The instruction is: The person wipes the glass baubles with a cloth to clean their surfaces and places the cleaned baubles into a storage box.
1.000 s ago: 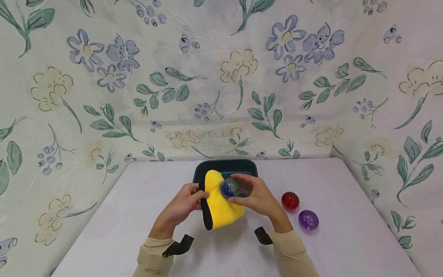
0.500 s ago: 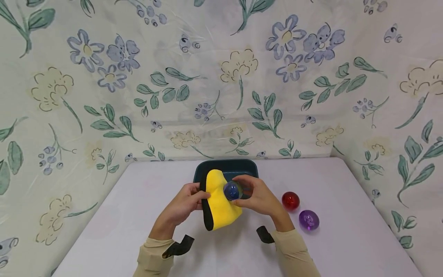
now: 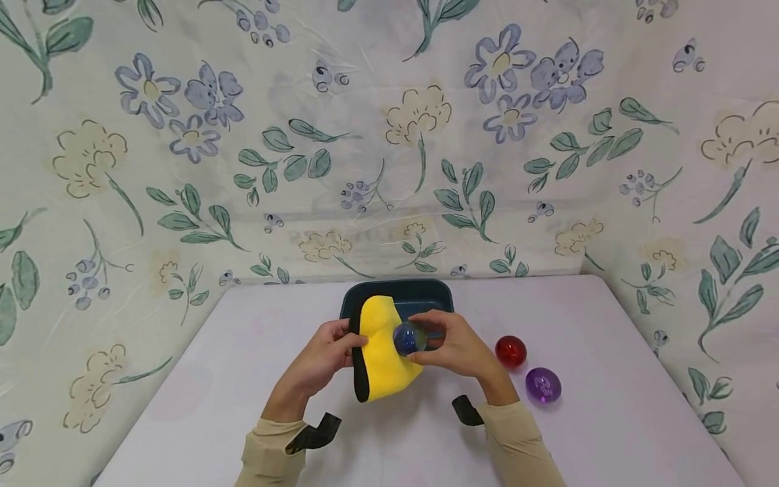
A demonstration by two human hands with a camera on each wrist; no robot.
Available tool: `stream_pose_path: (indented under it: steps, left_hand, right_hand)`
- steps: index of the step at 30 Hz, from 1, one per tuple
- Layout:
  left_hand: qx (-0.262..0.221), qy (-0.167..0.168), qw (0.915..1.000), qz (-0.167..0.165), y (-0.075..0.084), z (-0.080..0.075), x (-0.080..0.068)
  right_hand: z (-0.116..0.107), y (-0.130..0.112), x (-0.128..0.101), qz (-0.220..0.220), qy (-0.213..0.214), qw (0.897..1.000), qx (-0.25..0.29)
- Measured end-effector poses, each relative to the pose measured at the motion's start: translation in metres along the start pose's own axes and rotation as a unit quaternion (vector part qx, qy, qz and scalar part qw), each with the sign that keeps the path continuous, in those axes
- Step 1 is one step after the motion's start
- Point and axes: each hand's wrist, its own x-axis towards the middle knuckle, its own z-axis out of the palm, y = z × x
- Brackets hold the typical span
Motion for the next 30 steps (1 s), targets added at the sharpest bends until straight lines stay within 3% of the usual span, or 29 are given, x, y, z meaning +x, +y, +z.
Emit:
stream_pose_path:
  steps: [13, 22, 30]
  left_hand:
    - [-0.007, -0.007, 0.9999, 0.008, -0.002, -0.006, 0.0]
    - [-0.003, -0.01, 0.9999, -0.002, -0.006, -0.008, 0.003]
    - [0.016, -0.017, 0.9997, 0.007, -0.008, -0.006, 0.005]
  right_hand:
    - [-0.003, -0.006, -0.003, -0.01, -0.026, 0.999, 0.019]
    - [0.001, -0.008, -0.003, -0.041, -0.045, 0.997, 0.048]
    - [0.007, -0.014, -0.003, -0.045, -0.041, 0.997, 0.051]
